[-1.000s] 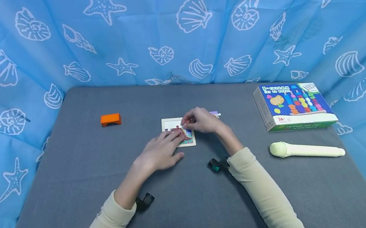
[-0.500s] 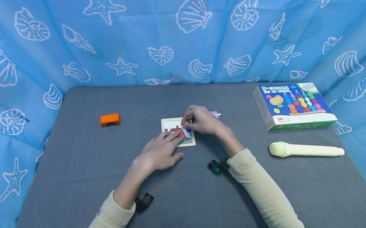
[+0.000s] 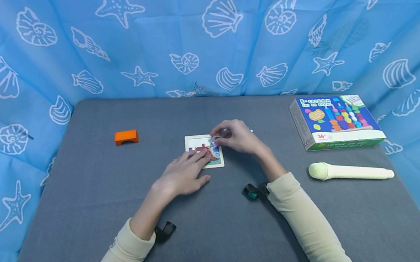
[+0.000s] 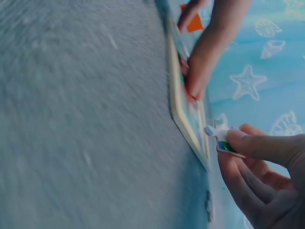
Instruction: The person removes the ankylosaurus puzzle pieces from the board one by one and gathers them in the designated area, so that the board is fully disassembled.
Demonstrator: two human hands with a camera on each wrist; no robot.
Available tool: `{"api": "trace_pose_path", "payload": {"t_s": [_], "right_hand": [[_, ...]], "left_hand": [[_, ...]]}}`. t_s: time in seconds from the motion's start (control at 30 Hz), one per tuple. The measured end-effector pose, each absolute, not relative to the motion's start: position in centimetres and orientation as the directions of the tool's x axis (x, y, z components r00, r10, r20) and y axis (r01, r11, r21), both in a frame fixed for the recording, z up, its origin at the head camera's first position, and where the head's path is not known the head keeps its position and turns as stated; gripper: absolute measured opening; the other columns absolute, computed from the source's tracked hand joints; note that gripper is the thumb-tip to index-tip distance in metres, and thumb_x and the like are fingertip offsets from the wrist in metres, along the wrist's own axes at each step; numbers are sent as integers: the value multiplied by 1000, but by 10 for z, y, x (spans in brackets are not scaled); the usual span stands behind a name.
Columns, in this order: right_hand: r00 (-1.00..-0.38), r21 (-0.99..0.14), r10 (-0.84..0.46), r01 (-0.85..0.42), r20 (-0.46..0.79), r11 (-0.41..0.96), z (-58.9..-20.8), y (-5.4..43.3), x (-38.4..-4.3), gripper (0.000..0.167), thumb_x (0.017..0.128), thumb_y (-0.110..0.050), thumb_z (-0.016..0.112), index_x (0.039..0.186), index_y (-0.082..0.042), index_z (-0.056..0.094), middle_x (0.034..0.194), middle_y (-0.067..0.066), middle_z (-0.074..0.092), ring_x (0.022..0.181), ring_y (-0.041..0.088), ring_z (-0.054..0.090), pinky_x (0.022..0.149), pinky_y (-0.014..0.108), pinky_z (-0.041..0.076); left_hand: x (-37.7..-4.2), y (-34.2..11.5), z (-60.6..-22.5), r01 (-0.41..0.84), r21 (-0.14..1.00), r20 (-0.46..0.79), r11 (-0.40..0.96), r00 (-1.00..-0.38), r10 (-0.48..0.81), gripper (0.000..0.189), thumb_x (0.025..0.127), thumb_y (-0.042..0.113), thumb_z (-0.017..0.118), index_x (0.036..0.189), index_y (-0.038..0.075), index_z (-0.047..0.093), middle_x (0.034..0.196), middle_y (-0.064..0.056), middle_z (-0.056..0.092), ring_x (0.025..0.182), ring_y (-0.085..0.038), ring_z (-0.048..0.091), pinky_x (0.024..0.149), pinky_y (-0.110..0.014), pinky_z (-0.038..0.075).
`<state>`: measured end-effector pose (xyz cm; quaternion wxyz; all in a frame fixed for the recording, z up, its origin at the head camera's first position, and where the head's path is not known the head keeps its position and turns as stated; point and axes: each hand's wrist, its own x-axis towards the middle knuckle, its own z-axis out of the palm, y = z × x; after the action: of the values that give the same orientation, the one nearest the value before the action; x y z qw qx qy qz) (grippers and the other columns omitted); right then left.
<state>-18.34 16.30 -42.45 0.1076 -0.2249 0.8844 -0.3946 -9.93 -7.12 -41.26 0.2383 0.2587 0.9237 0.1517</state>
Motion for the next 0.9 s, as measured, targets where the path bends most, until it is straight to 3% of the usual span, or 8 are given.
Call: {"api": "trace_pose_path", "payload": {"t_s": [0.3, 0.47, 0.67, 0.9], "right_hand": [[-888, -817, -458, -238, -36, 525, -414, 199, -184, 24, 97, -2, 79, 121, 1, 80, 121, 21, 81, 101, 28, 80, 79, 19, 58], [-907, -824, -414, -175, -79, 539, -409, 226, -184, 25, 99, -4, 78, 124, 0, 79, 123, 22, 79, 99, 22, 78, 76, 17, 56], [-927, -776, -357, -139, -117, 615, -405, 258, -187, 27, 102, -5, 74, 129, 1, 77, 130, 23, 77, 116, 38, 76, 84, 11, 55], [-944, -718, -290, -91, -159, 690, -408, 282, -192, 27, 104, -4, 70, 129, 4, 76, 132, 29, 74, 120, 44, 74, 81, 11, 52]], "left_hand": [[-99, -71, -412, 406, 400, -360, 822, -755, 548, 67, 111, 44, 58, 172, 28, 34, 184, 1, 23, 171, -34, 21, 131, -67, 32], [-98, -71, -412, 408, 399, -353, 821, -758, 548, 67, 111, 44, 59, 172, 27, 34, 184, 1, 23, 171, -34, 21, 131, -67, 31], [-97, -72, -413, 405, 413, -345, 816, -759, 552, 68, 111, 43, 59, 172, 25, 35, 184, 0, 24, 171, -33, 21, 132, -67, 30], [-97, -72, -412, 409, 420, -337, 810, -759, 557, 68, 111, 42, 59, 172, 25, 35, 184, 0, 23, 171, -34, 21, 132, -68, 29]]}}
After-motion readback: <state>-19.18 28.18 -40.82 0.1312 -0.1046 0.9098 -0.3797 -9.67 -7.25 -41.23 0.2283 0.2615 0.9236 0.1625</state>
